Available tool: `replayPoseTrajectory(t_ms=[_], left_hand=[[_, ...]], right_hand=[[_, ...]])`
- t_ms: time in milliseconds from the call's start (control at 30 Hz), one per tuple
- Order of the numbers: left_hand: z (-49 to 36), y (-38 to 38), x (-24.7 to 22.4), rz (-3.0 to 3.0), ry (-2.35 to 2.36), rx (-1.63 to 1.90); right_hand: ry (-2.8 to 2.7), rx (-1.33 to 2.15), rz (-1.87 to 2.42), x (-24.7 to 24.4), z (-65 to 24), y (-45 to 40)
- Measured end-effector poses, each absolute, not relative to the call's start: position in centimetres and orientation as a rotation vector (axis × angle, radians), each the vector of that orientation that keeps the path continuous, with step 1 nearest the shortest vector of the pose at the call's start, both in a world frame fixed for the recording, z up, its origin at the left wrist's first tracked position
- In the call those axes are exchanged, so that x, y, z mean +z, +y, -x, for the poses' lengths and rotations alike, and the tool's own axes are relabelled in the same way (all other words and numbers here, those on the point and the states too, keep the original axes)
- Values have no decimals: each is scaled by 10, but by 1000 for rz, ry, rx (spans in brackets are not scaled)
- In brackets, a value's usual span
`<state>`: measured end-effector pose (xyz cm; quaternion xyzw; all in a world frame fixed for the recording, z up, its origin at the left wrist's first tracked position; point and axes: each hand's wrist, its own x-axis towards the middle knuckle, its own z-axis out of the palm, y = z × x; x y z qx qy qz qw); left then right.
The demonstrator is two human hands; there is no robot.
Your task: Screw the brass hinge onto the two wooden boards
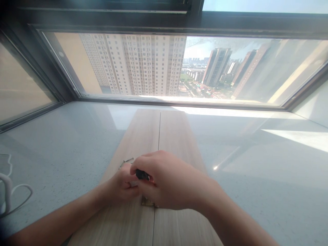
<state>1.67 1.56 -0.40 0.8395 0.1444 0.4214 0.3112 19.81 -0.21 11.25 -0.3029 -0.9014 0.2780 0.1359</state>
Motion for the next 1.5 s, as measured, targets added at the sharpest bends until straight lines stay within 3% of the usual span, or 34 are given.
replayPoseTrajectory(t_ms=[533,867,1500], left_hand=[[-19,10,5,-2188,550,1092],[-16,10,0,-2462,611,830],[-13,15,-9,-2235,725,974]], right_hand=[[-2515,756,844,107,-205,4],[-2378,745,924,117,-219,3],[-2405,699,861,114,-215,3]])
